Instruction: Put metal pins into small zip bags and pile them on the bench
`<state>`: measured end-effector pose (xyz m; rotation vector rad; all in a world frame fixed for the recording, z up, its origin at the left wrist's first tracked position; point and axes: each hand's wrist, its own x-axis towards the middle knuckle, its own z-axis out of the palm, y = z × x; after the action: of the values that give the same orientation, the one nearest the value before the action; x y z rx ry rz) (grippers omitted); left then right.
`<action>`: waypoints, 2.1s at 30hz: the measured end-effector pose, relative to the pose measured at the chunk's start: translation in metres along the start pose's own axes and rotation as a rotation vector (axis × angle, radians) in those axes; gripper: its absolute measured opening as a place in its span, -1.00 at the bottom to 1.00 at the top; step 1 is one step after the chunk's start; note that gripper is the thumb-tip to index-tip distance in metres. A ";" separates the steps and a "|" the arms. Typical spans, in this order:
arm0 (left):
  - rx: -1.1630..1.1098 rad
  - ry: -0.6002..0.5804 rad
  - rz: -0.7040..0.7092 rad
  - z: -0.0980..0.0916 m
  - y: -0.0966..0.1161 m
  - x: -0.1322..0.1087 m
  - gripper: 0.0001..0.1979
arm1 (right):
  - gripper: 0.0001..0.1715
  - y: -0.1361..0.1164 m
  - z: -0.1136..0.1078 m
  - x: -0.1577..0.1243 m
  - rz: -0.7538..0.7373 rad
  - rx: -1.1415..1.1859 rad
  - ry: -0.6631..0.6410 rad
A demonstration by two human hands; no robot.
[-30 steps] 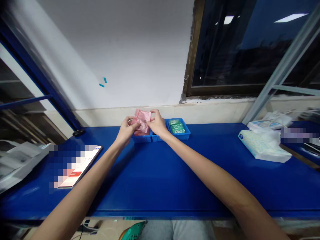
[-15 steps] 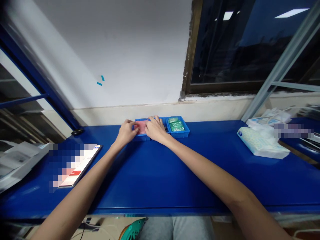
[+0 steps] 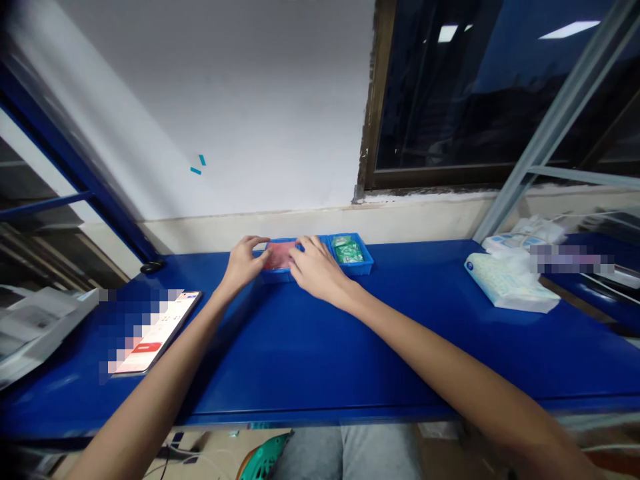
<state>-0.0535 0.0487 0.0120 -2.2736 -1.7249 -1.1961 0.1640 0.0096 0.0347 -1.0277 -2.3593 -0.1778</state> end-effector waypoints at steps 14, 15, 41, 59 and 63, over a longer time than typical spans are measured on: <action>0.533 -0.398 -0.109 -0.017 0.054 -0.161 -0.46 | -0.32 0.023 -0.002 -0.184 0.449 -0.182 -0.213; 0.543 -0.408 -0.094 -0.017 0.054 -0.160 -0.45 | -0.30 0.023 -0.002 -0.184 0.476 -0.196 -0.210; 0.408 -0.387 -0.100 -0.022 0.056 -0.174 -0.32 | -0.19 0.015 -0.013 -0.190 0.285 -0.173 -0.247; 0.416 -0.374 -0.077 -0.022 0.055 -0.173 -0.38 | -0.28 0.019 -0.012 -0.188 0.310 -0.141 -0.363; 0.422 -0.381 -0.077 -0.021 0.056 -0.173 -0.37 | -0.27 0.020 -0.010 -0.190 0.304 -0.137 -0.335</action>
<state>-0.0318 -0.1212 -0.0537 -2.2793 -1.9634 -0.3563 0.2875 -0.1003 -0.0609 -1.5726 -2.4667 -0.0547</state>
